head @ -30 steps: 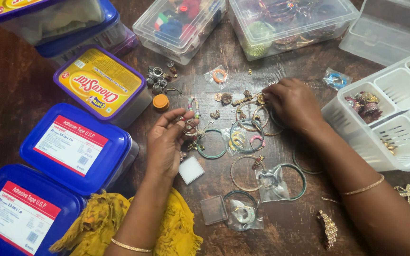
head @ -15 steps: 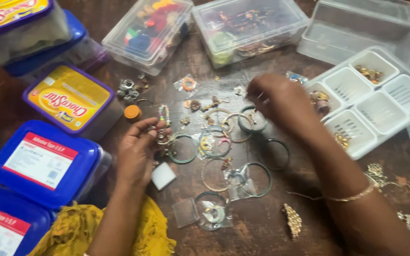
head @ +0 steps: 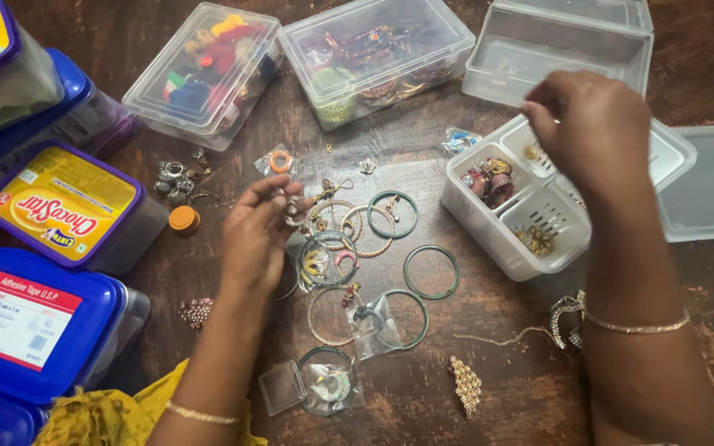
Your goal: The person sorts various items of jewelry on a table, placing them into a divided plastic storage container. The person handles earrings, bangles, and necklaces, placing some into the container and leaving others on the table surface.
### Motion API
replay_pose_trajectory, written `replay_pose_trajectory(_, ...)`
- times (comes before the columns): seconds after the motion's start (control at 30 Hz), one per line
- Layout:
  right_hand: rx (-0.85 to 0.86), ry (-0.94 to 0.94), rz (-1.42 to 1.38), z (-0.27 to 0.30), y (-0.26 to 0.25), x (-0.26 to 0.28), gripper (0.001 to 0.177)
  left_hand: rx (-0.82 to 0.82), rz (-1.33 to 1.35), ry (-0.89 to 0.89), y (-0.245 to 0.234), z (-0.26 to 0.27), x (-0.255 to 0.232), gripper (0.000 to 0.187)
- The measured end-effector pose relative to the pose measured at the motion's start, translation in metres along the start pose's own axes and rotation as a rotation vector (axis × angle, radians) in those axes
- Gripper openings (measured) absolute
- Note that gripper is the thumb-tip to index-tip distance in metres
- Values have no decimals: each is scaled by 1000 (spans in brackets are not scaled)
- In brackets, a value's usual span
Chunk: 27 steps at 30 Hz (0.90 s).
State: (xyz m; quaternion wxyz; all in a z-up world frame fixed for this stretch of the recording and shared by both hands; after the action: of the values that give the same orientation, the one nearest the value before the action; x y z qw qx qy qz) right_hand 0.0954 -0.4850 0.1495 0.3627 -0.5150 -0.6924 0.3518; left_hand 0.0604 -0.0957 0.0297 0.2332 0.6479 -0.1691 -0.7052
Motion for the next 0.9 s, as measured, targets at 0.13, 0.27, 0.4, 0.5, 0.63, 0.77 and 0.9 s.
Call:
replay_pose_trajectory(0.13, -115, -235, -331, 6, 20, 68, 11, -64, 93, 127, -8, -23, 13, 27)
replay_pose_trajectory(0.27, 84, -347, -419, 8, 69, 149, 10, -171, -7, 170, -25, -24, 17, 31)
replay_pose_trajectory(0.4, 228, -257, -360, -6, 121, 188, 13, -195, 1, 227, -35, -28, 22, 29)
replay_pose_trajectory(0.5, 268, -216, -285, -15, 151, 194, 22, -220, -28, 213, -33, -30, 27, 27)
replay_pose_trajectory(0.63, 298, -210, -268, -20, 172, 186, 17, -222, -67, 176, -30, -26, 26, 28)
replay_pose_trajectory(0.77, 476, -7, -884, -26, 175, 168, 18, -195, -7, 167, -31, -29, 27, 32)
replay_pose_trajectory(0.9, 665, 205, -1546, -23, 178, 158, 20, -168, 22, 177, -30, -29, 27, 35)
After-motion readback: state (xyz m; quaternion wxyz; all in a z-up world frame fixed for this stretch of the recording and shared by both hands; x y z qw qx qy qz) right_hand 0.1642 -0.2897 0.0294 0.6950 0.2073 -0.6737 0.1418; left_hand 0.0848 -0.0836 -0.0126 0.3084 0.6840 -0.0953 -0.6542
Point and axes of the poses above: each hand's wrist, its own z-axis away from the middle knuckle, its own y-axis out of the palm, x = y × z, the point moved 1 cm from there along -z, towards the middle knuckle
